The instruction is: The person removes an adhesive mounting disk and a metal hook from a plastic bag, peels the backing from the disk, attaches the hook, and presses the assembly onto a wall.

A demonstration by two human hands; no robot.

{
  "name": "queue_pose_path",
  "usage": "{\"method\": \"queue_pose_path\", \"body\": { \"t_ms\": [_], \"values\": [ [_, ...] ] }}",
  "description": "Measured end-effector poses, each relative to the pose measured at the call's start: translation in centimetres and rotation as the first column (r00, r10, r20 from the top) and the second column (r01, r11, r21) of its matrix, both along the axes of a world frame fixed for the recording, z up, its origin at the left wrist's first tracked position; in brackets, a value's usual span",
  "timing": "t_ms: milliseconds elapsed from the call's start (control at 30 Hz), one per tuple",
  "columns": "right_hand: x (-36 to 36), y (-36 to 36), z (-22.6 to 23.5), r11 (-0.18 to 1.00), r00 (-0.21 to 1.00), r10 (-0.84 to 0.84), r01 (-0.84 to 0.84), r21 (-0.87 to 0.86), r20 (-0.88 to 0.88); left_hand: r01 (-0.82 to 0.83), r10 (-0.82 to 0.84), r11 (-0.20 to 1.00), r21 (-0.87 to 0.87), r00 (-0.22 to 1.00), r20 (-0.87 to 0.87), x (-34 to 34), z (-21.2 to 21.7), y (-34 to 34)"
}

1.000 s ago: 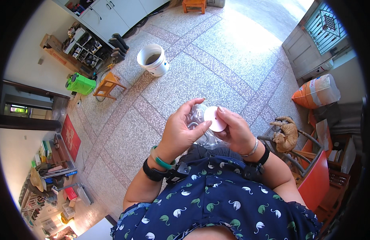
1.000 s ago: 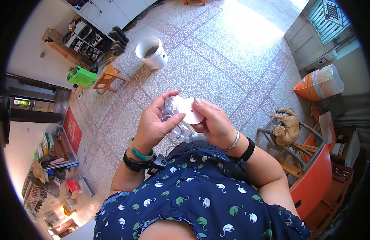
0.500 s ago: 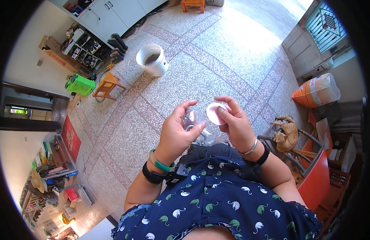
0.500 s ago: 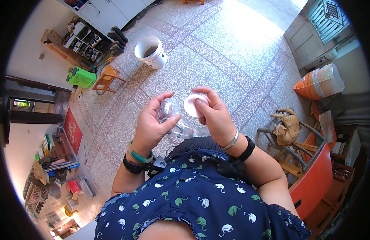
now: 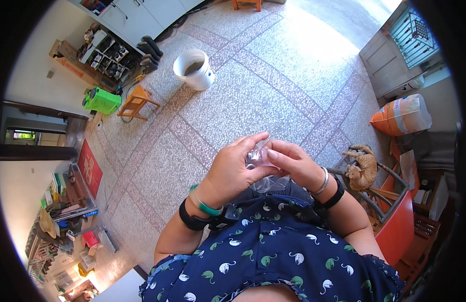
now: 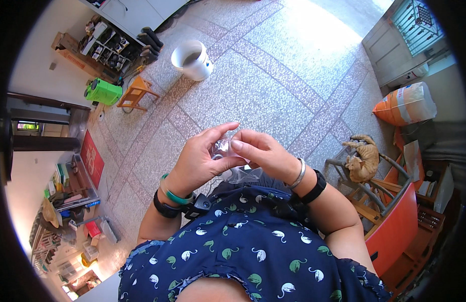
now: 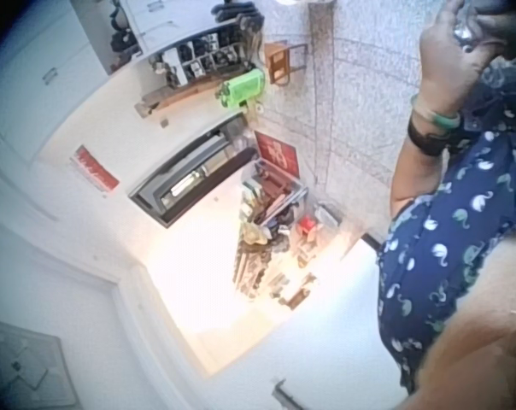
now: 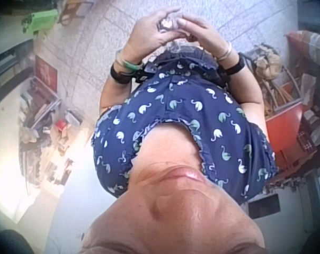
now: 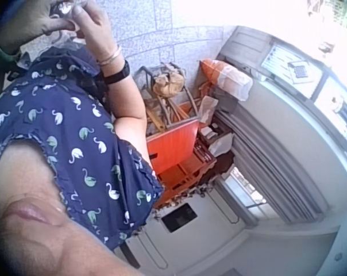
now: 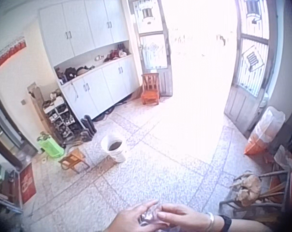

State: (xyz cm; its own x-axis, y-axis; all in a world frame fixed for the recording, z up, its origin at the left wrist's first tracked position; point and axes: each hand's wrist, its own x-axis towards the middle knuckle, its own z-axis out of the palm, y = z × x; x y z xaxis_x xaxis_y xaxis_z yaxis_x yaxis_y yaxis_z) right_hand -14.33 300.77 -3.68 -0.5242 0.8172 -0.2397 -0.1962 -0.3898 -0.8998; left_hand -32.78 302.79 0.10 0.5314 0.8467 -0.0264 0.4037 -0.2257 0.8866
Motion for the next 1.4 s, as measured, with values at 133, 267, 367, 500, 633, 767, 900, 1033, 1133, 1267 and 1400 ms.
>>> {"method": "queue_pose_path", "body": {
  "t_ms": [133,267,367,500,633,767,900,1033,1133,1267,1400],
  "values": [
    [0.0,-0.1,-0.3,1.0,0.998,0.01,-0.011,-0.01,-0.068,0.004,-0.004,0.999,-0.039,1.0,0.001,0.0,0.3,0.1],
    [-0.3,-0.4,-0.7,1.0,0.981,-0.025,0.023,-0.014,-0.191,0.016,-0.016,0.998,-0.057,1.0,0.006,0.2,0.5,0.1],
    [-0.7,-0.6,-0.3,0.997,0.983,-0.065,0.059,-0.039,-0.173,0.031,-0.033,0.998,-0.055,0.999,-0.033,0.2,0.3,0.0],
    [-0.7,-0.6,-0.3,0.997,0.982,-0.057,0.046,-0.07,-0.178,0.063,-0.059,0.997,0.04,0.994,-0.094,0.2,0.7,0.0],
    [-0.4,-0.7,-0.5,1.0,0.986,-0.03,0.029,-0.011,-0.161,0.098,-0.093,0.995,0.035,0.989,-0.119,0.1,0.8,-0.1],
    [-0.3,-0.7,-0.6,0.997,0.987,-0.064,0.07,0.04,-0.147,0.025,-0.034,0.992,-0.121,0.997,-0.076,0.5,1.9,-0.4],
    [-0.2,-0.6,-0.2,0.997,0.99,-0.067,0.072,0.039,-0.127,-0.037,0.038,0.999,-0.038,0.999,0.006,0.5,1.4,-0.7],
    [-0.1,-0.5,-0.3,0.992,0.987,-0.05,0.068,0.111,-0.154,-0.049,0.051,0.998,-0.04,0.997,0.06,0.7,1.5,-1.1],
    [0.1,-0.5,0.1,0.994,0.99,-0.04,0.054,0.098,-0.137,-0.02,0.018,0.992,-0.124,1.0,-0.014,0.7,2.1,-1.0],
    [0.0,-0.7,-0.1,0.99,0.987,-0.051,0.071,0.122,-0.154,0.014,-0.003,0.995,-0.101,0.993,0.116,0.7,1.4,-1.2],
    [0.1,-0.8,-0.3,0.987,0.983,-0.052,0.077,0.141,-0.176,0.052,-0.035,0.977,-0.208,0.996,0.087,0.5,2.3,-1.0]
  ]
}}
